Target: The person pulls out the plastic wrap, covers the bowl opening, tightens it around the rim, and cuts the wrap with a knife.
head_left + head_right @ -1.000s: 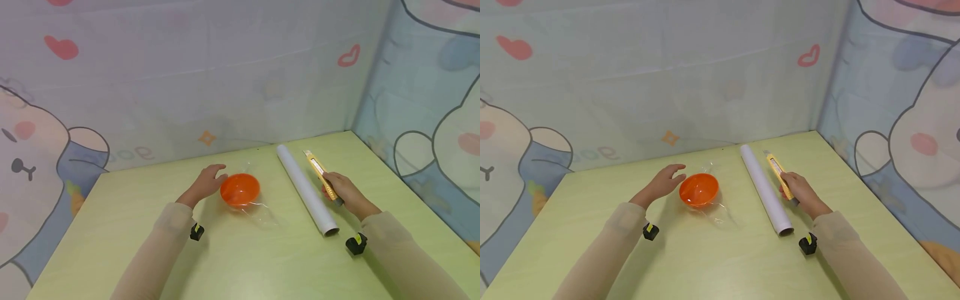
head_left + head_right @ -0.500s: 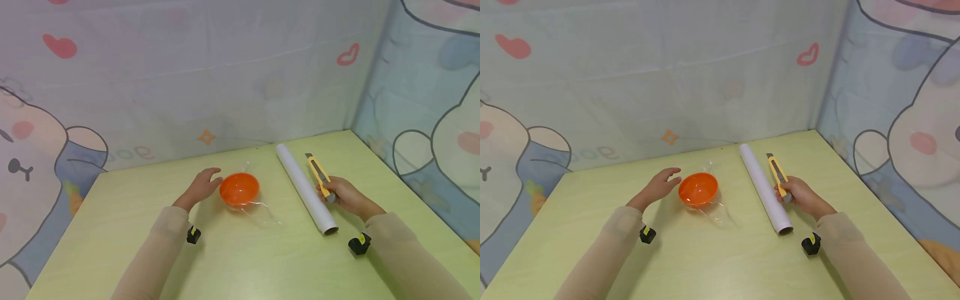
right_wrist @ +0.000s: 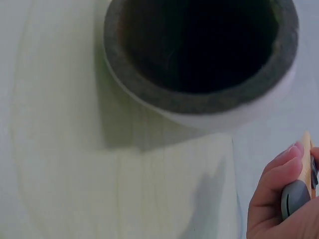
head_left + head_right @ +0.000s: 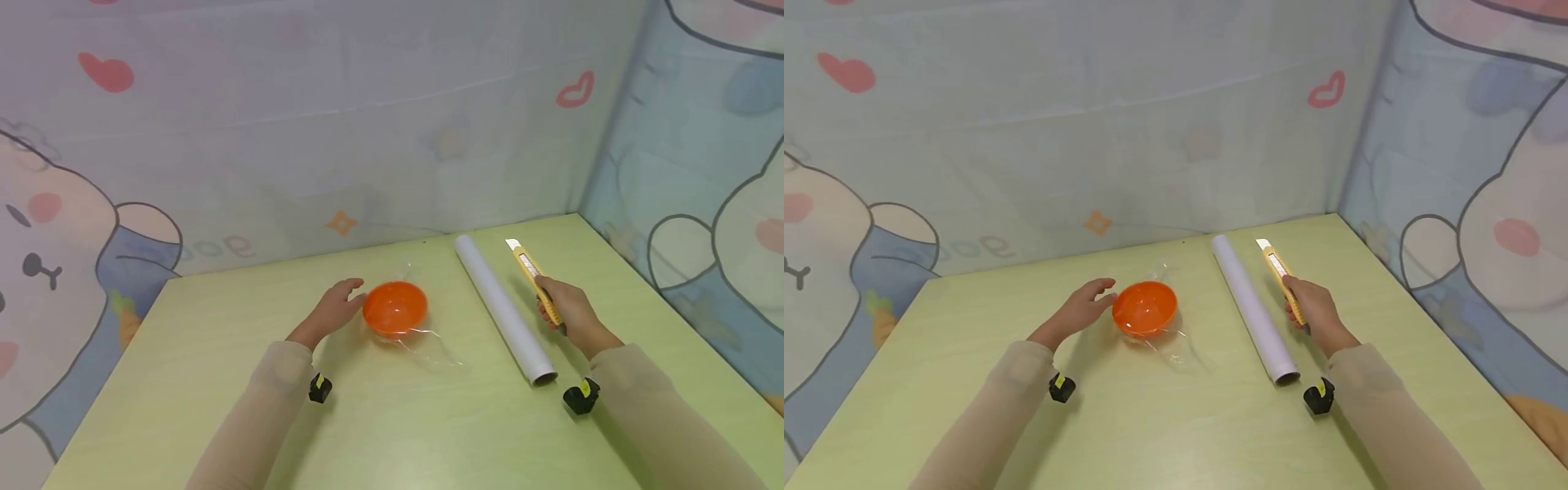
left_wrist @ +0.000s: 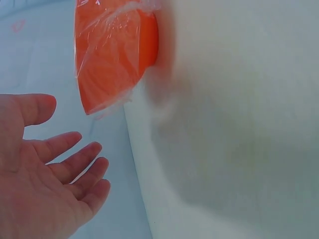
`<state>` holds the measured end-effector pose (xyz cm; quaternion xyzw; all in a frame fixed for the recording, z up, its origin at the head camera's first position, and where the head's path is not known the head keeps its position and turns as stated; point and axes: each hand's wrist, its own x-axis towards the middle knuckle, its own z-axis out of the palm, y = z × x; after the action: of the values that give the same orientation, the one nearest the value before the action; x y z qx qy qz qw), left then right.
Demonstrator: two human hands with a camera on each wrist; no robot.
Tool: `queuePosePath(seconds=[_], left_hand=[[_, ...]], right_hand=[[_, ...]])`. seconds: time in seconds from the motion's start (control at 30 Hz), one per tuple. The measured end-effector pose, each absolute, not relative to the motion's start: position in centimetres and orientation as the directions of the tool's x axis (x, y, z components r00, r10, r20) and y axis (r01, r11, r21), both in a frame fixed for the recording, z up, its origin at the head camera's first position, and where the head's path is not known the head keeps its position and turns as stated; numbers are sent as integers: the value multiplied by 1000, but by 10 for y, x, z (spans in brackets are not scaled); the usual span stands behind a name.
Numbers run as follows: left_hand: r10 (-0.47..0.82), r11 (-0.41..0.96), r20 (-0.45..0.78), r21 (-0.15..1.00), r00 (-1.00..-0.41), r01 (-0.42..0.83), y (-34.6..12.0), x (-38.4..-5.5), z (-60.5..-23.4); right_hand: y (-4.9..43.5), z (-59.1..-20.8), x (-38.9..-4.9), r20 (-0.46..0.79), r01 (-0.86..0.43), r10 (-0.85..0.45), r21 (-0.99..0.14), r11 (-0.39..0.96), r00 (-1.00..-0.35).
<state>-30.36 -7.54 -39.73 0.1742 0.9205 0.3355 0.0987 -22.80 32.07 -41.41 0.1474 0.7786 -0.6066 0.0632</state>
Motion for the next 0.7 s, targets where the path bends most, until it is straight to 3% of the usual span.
queuePosePath(seconds=[0.3,0.5,0.7], left_hand=[[305,687,-187,722,-934,80,-70,-287,-403],[262,698,-159,713,-952,72,-65,-271,-403],[70,586,-195,802,-978,-118,-59,-256,-406]], right_hand=[[323,-417,-228,-283,287,53,-927,241,-958],[324,-424,-230,-335,311,-89,-927,209,-938],[324,-424,-229,-351,315,-80,-905,286,-933]])
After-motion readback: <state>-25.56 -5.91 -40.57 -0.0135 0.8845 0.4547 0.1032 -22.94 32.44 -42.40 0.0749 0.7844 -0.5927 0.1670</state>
